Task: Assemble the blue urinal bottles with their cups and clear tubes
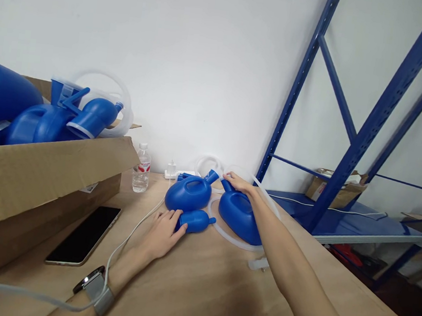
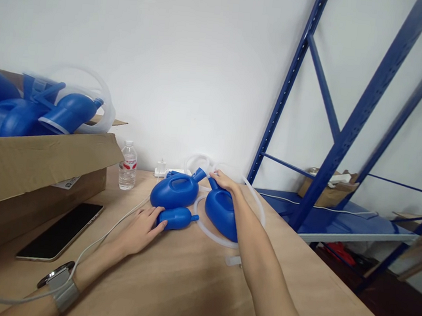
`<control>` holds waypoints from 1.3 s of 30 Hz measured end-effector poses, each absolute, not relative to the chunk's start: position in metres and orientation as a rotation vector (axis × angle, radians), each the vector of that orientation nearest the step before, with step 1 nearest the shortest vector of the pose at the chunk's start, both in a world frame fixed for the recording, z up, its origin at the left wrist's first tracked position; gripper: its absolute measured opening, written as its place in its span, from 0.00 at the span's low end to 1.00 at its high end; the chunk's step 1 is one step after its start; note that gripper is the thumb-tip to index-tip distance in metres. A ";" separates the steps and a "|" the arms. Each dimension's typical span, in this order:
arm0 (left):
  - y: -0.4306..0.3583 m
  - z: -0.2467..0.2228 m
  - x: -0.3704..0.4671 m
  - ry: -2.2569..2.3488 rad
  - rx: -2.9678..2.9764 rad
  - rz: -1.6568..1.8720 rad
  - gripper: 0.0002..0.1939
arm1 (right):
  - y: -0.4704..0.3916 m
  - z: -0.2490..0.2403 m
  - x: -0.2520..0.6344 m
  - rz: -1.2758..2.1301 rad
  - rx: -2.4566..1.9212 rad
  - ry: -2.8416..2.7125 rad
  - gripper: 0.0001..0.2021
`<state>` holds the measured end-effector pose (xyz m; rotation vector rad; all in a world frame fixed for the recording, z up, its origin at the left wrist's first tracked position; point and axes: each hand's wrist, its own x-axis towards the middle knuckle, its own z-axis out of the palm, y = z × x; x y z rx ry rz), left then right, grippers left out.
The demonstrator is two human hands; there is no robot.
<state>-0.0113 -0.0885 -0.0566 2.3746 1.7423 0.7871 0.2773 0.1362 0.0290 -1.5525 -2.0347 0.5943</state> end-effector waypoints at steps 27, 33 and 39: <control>-0.082 -0.072 -0.013 1.571 2.510 0.958 0.24 | 0.140 0.034 0.279 1.153 -1.555 -1.912 0.28; -0.082 -0.073 -0.013 1.558 2.567 1.043 0.22 | 0.138 0.033 0.274 1.136 -1.553 -1.925 0.21; -0.082 -0.072 -0.013 1.560 2.589 1.052 0.22 | 0.136 0.033 0.275 1.026 -1.604 -1.971 0.24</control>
